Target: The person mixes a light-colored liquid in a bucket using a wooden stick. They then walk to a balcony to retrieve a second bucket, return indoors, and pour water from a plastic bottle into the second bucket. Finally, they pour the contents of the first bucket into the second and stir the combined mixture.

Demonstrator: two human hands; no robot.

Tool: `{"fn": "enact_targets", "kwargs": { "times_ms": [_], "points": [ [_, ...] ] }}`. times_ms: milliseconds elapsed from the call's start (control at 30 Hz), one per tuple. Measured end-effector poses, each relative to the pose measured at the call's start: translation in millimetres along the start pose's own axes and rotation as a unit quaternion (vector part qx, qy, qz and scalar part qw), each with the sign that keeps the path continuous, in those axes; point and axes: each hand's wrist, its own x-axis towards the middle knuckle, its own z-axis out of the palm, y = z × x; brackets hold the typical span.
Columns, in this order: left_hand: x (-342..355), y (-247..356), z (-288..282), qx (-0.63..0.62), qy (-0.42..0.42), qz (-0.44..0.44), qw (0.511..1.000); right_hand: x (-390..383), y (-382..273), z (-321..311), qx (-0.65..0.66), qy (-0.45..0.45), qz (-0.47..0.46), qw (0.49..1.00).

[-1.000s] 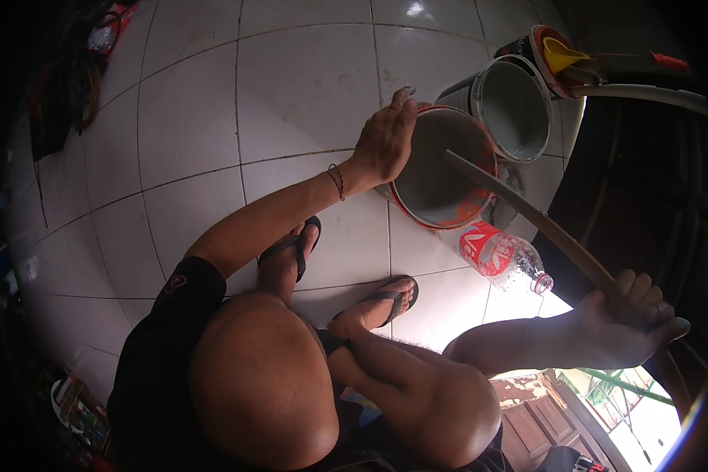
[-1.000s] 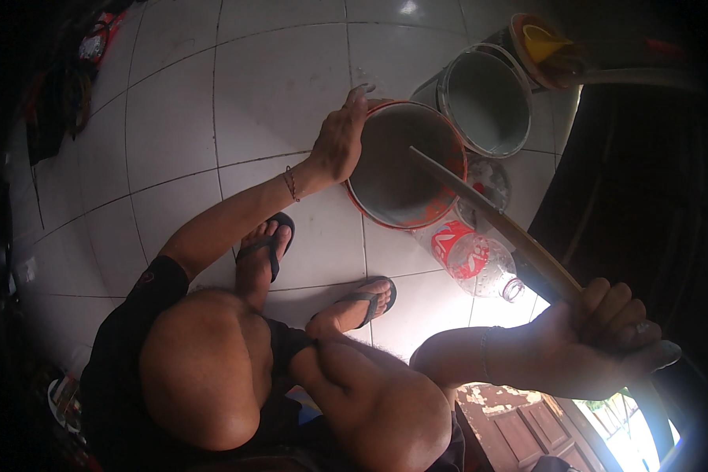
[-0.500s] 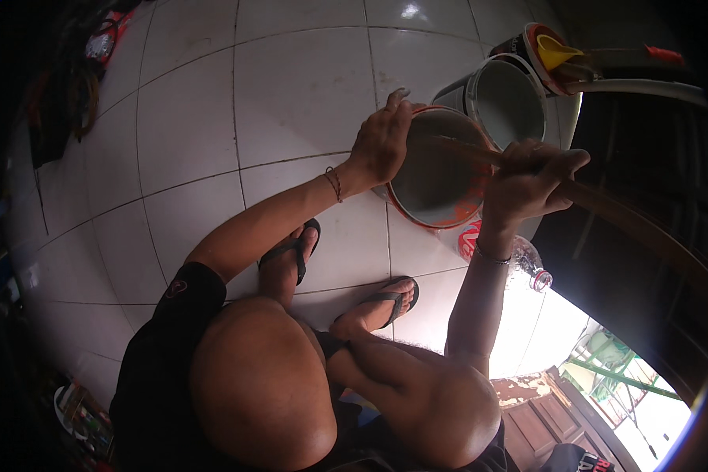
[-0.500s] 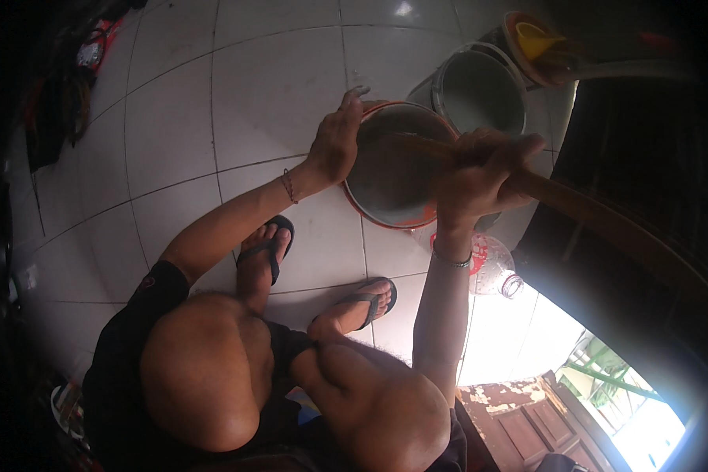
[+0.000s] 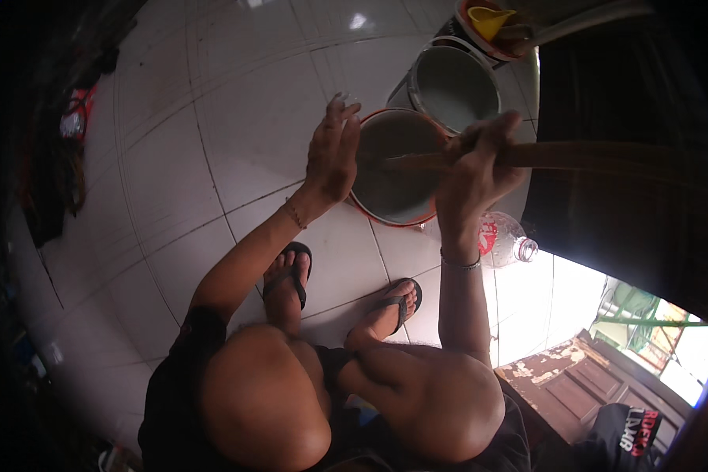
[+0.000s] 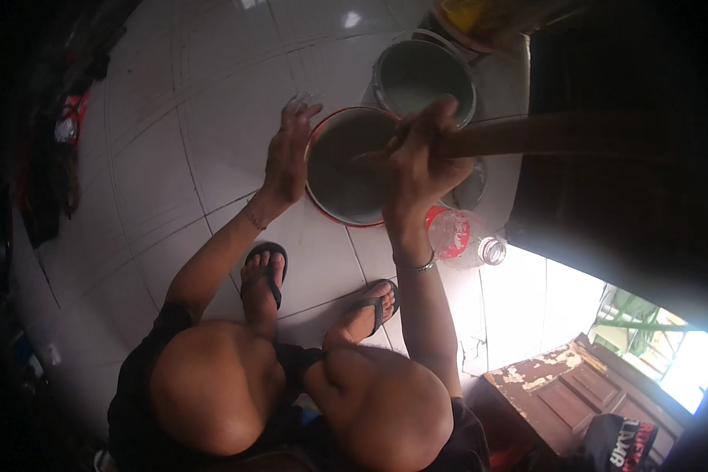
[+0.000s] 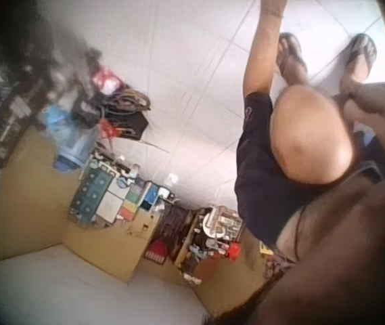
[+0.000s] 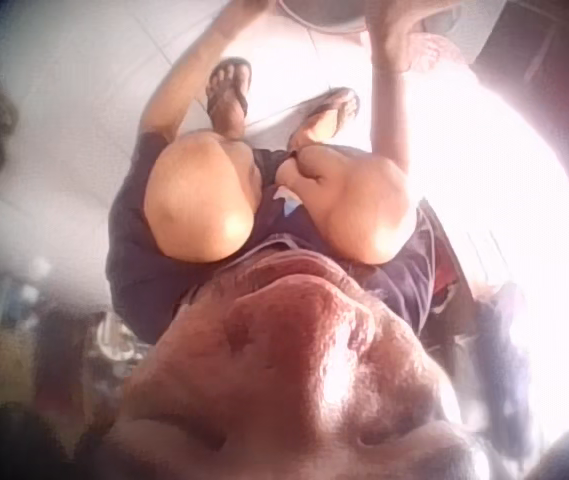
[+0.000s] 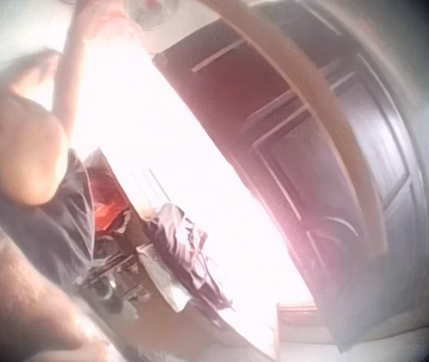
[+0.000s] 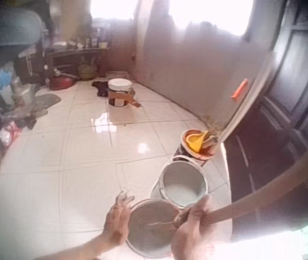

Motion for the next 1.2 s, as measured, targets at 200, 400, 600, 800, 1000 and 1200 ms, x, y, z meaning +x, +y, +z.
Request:
{"fn": "enact_targets", "kwargs": {
  "times_ms": [200,400,600,800,1000,1200],
  "points": [
    [46,161,-55,-0.096,-0.046,0.249,0.963,-22,-7,19,-0.071,-0.136,0.03,0.988],
    [78,136,-50,-0.204,0.004,0.091,0.975,-65,-14,-19,-0.137,-0.202,-0.14,0.96],
    [40,155,-37,-0.28,0.041,0.022,0.959,-145,10,-163,-0.291,-0.325,-0.139,0.889],
    [63,126,-36,-0.188,0.142,0.171,0.957,-178,15,-230,-0.382,-0.129,0.018,0.915],
    [70,136,-37,-0.229,0.171,0.09,0.954,-157,23,-253,-0.33,-0.007,0.099,0.939],
    [61,172,16,-0.283,0.111,0.138,0.943,-144,32,-256,-0.304,-0.012,0.093,0.948]
  ]
}}
